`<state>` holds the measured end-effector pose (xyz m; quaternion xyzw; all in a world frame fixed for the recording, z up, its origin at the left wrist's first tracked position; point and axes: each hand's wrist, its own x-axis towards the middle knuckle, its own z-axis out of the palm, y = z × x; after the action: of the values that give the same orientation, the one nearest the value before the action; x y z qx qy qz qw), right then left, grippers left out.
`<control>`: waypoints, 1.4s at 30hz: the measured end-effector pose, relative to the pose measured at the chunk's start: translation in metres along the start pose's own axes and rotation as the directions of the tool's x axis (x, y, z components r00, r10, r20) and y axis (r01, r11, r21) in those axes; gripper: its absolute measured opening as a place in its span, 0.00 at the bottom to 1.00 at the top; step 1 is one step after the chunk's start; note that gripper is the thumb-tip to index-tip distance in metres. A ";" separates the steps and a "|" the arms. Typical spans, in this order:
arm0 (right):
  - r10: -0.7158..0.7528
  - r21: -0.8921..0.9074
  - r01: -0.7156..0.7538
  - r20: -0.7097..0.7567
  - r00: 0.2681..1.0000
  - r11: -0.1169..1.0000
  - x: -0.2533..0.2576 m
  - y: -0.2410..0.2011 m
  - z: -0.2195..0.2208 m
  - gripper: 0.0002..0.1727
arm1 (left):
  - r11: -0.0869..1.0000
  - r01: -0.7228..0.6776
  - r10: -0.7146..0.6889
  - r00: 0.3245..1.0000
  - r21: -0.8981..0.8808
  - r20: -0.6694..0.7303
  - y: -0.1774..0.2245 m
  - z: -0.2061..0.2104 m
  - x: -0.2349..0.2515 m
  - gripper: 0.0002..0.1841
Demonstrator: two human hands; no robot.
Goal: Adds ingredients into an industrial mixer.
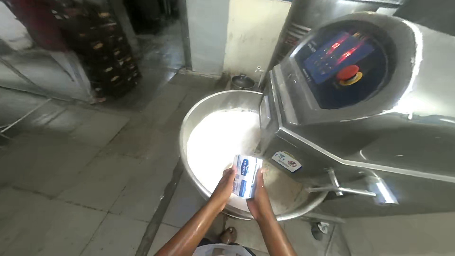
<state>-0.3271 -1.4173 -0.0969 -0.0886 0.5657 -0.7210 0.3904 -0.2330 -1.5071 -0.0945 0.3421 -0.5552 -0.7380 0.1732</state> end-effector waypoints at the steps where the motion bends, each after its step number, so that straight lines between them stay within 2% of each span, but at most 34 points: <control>1: -0.005 -0.025 0.005 -0.021 1.000 1.000 0.006 0.001 -0.002 0.36 | 0.997 -0.040 0.042 0.999 0.072 -0.028 0.000 0.001 0.009 0.29; 2: -0.034 -0.075 0.030 -0.050 0.998 0.997 0.013 0.004 -0.004 0.33 | 0.989 -0.087 0.092 0.995 0.121 -0.040 0.000 0.002 0.017 0.28; 5: -0.155 -0.261 0.137 -0.049 0.987 0.956 0.031 0.011 -0.008 0.32 | 0.954 -0.156 0.163 0.987 0.257 -0.006 0.001 0.015 0.036 0.33; 7: -0.180 -0.301 0.158 -0.046 0.983 0.940 0.042 0.015 -0.007 0.30 | 0.937 -0.160 0.186 0.981 0.312 -0.057 -0.006 0.022 0.047 0.37; 9: -0.167 -0.301 0.142 -0.059 0.984 0.943 0.054 0.018 -0.008 0.29 | 0.935 -0.158 0.182 0.982 0.317 -0.046 -0.007 0.020 0.060 0.36; 12: -0.117 -0.242 0.083 -0.132 0.984 0.967 0.073 0.020 -0.014 0.30 | 0.973 -0.124 0.119 0.992 0.193 0.040 -0.004 0.011 0.083 0.31; 14: -0.064 -0.137 0.035 -0.212 0.975 0.990 0.082 0.019 -0.017 0.33 | 1.000 0.010 -0.010 0.993 0.005 0.118 -0.003 -0.003 0.101 0.30; 16: -0.017 -0.069 -0.001 -0.264 0.964 0.998 0.089 0.015 -0.016 0.34 | 0.981 0.163 -0.133 0.961 -0.107 0.243 -0.005 -0.021 0.125 0.34; 18: -0.001 -0.064 -0.019 -0.298 0.955 0.998 0.092 0.013 -0.010 0.33 | 0.984 0.175 -0.162 0.953 -0.029 0.254 -0.009 -0.039 0.147 0.29; 20: 0.005 -0.095 -0.042 -0.362 0.932 0.995 0.095 0.017 0.003 0.30 | 0.982 0.075 -0.108 0.976 0.171 0.192 -0.010 -0.052 0.163 0.23; 22: 0.018 -0.101 -0.067 -0.422 0.906 0.993 0.100 0.025 0.015 0.29 | 0.926 -0.010 -0.085 0.968 0.378 0.236 -0.003 -0.059 0.165 0.28; 25: 0.097 0.045 -0.086 -0.454 0.886 0.995 0.102 0.027 0.028 0.32 | 0.884 0.026 -0.233 0.890 0.467 0.391 0.000 -0.064 0.168 0.40; 27: 0.151 0.191 -0.076 -0.415 0.897 0.979 0.100 0.019 0.032 0.35 | 0.915 0.157 -0.329 0.823 0.371 0.464 -0.005 -0.072 0.176 0.40; 30: 0.192 0.370 -0.047 -0.366 0.911 0.928 0.100 0.006 0.030 0.34 | 0.908 0.310 -0.419 0.677 0.282 0.605 -0.015 -0.079 0.188 0.41; 34: 0.163 0.517 -0.018 -0.236 0.958 0.856 0.092 0.006 0.019 0.35 | 0.893 0.428 -0.359 0.500 0.135 0.788 -0.022 -0.080 0.199 0.17; 37: 0.170 0.604 0.019 -0.253 0.953 0.796 0.080 0.020 0.000 0.36 | 0.891 0.437 -0.317 0.411 0.120 0.854 -0.026 -0.080 0.206 0.23; 40: 0.182 0.678 0.129 -0.367 0.912 0.723 0.065 0.046 -0.015 0.36 | 0.883 0.454 -0.300 0.352 0.119 0.887 -0.030 -0.074 0.204 0.20; 42: 0.164 0.720 0.186 -0.387 0.907 0.668 0.059 0.057 -0.021 0.35 | 0.869 0.486 -0.280 0.331 0.092 0.901 -0.034 -0.070 0.201 0.20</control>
<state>-0.3530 -1.4437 -0.1729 0.2318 0.2920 -0.8917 0.2566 -0.3220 -1.6733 -0.1995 0.0020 -0.3883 -0.8734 -0.2940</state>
